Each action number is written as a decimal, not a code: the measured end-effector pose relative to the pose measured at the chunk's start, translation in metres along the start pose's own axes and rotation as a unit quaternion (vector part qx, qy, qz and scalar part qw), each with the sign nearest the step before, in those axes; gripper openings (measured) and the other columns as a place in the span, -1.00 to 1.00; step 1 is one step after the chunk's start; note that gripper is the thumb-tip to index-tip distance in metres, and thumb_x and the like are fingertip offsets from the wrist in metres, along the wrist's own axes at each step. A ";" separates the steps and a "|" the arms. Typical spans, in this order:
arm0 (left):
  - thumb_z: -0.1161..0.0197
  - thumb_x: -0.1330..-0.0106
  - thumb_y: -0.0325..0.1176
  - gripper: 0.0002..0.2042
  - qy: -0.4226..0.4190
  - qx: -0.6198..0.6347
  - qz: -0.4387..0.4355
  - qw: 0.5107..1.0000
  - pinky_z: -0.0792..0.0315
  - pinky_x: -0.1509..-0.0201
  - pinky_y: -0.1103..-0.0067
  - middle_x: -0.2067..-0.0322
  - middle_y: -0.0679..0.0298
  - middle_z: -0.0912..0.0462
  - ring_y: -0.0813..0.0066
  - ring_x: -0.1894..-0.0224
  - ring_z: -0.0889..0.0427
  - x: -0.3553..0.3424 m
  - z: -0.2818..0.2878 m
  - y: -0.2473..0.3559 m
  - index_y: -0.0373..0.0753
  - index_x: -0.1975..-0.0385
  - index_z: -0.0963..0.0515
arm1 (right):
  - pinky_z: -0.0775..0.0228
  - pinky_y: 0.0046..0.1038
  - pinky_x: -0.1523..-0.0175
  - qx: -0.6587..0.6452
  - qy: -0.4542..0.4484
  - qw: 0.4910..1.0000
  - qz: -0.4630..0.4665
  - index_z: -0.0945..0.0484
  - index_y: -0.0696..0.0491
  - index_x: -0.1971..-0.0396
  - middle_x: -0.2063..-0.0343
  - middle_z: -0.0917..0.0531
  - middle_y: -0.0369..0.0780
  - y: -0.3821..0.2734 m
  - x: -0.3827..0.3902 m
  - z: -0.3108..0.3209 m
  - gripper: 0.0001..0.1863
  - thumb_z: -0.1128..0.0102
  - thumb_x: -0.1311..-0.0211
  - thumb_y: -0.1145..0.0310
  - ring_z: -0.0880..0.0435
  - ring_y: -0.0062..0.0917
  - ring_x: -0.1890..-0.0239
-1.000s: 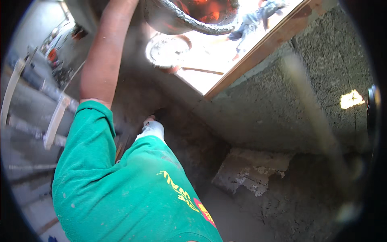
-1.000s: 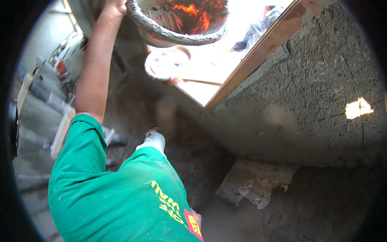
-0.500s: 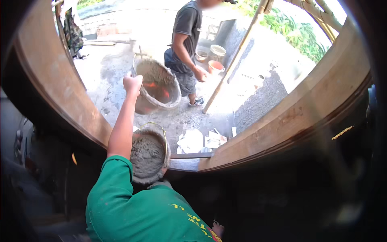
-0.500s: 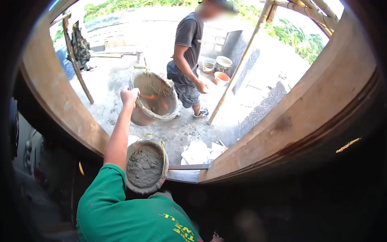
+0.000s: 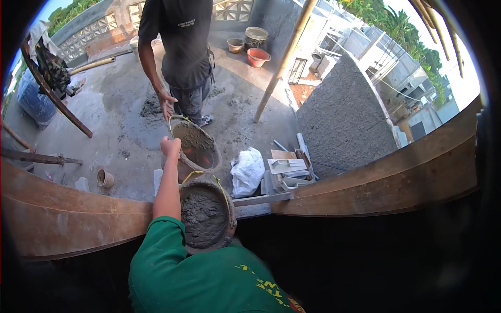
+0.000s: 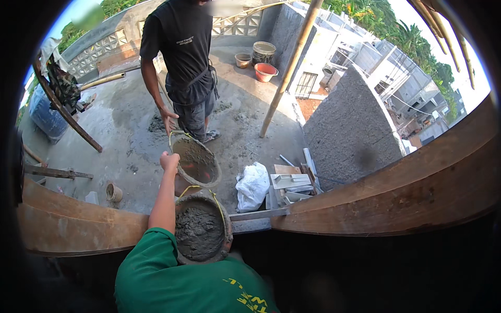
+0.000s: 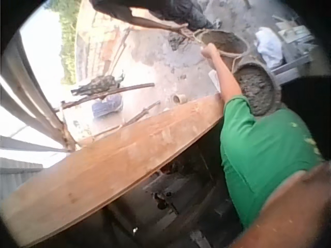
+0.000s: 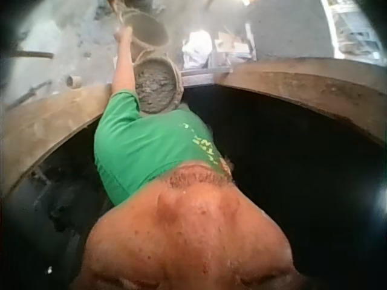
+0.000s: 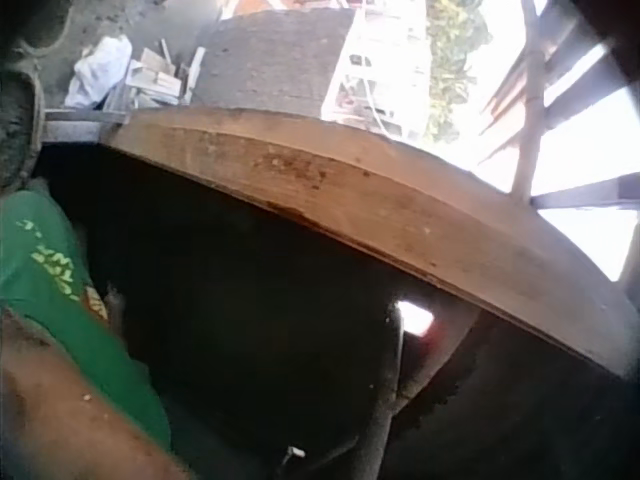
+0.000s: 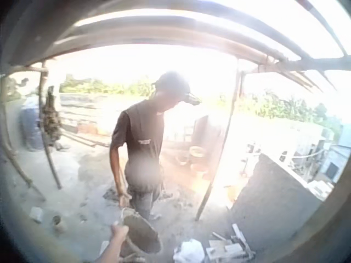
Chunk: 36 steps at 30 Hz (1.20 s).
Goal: The person plasters a wall by repeatedly scooping mortar from a bucket with a trowel and applying and smoothing it across the wall surface.
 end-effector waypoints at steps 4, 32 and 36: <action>-0.20 0.21 -0.49 -0.51 -0.074 0.078 0.089 0.990 -0.47 0.36 0.36 0.43 0.05 -0.62 0.24 0.45 -0.61 0.027 0.035 0.042 -0.48 0.14 -0.47 | -0.46 -0.35 0.48 -0.119 -0.032 0.967 -0.224 -0.58 -0.03 0.07 0.57 -0.59 -0.18 0.006 0.079 0.003 -0.63 -0.17 -0.19 0.11 -0.60 -0.39 0.58; -0.22 -0.23 0.14 -0.42 -0.661 -0.251 -0.219 0.673 -0.10 0.66 0.56 0.81 0.42 -0.25 0.65 0.73 -0.20 0.209 0.145 0.127 -0.26 0.76 -0.30 | -0.39 -0.45 0.68 -0.274 0.007 0.879 -0.391 -0.41 0.20 0.38 0.69 -0.47 -0.24 0.013 0.132 -0.050 -0.72 -0.24 -0.20 0.28 -0.49 -0.55 0.74; -0.05 -0.35 0.14 -0.42 -0.733 -0.353 -0.216 0.539 -0.02 0.68 0.57 0.80 0.50 -0.19 0.67 0.73 -0.13 0.255 0.186 0.122 -0.18 0.80 -0.25 | -0.39 -0.45 0.67 -0.318 0.017 0.862 -0.396 -0.42 0.19 0.37 0.68 -0.47 -0.25 0.032 0.140 -0.069 -0.72 -0.24 -0.20 0.28 -0.49 -0.56 0.73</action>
Point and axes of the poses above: each hand's wrist, its own x-axis away from the middle knuckle, its own z-axis out of the back of the hand, y = z × x, the point moved 3 cm from there along -x, towards the middle knuckle
